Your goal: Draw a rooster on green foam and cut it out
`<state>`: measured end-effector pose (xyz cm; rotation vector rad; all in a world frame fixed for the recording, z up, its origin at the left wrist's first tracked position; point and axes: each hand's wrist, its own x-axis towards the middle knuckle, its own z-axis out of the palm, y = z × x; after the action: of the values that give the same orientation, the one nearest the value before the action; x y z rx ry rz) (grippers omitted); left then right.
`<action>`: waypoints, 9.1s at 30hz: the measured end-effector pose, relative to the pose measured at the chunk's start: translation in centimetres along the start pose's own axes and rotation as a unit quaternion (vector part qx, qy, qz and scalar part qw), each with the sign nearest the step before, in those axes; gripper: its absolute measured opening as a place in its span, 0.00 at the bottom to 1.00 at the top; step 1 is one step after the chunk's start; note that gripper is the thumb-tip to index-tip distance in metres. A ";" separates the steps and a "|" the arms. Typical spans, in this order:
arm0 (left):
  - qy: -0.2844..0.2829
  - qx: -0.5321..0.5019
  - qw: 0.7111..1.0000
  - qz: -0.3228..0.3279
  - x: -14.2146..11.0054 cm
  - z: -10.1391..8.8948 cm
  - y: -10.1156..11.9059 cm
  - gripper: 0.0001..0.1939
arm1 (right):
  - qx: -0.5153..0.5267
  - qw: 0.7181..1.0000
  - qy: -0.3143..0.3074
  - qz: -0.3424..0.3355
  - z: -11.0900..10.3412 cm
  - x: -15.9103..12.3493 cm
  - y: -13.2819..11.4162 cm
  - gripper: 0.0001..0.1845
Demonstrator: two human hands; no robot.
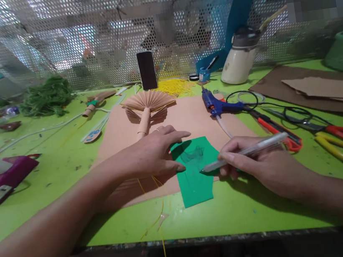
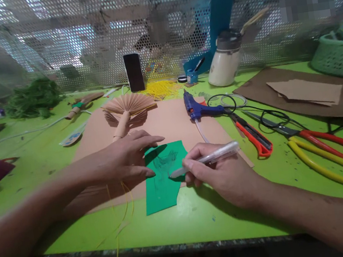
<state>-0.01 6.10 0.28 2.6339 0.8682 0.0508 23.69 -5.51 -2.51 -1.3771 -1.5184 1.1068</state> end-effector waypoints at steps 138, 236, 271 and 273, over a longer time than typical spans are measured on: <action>-0.016 -0.001 1.000 -0.014 0.1 -0.3 0.5 0.39 | -0.044 0.999 0.022 -0.002 0.0 -0.2 -0.3 0.13; 0.000 0.014 1.000 0.012 0.2 0.0 -0.2 0.38 | -0.030 0.999 0.037 0.002 -0.3 -0.1 -0.6 0.14; -0.019 0.007 1.000 -0.022 0.2 -0.2 0.5 0.41 | -0.098 0.995 -0.026 -0.001 -0.5 -0.4 -0.2 0.18; -0.019 0.009 0.999 -0.025 0.2 -0.2 0.6 0.41 | -0.104 0.994 -0.023 -0.004 -0.4 -0.3 -0.3 0.18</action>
<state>0.46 5.87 0.67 2.6198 0.9262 -0.0198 24.03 -5.81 -2.06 -1.4911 -1.7104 1.0036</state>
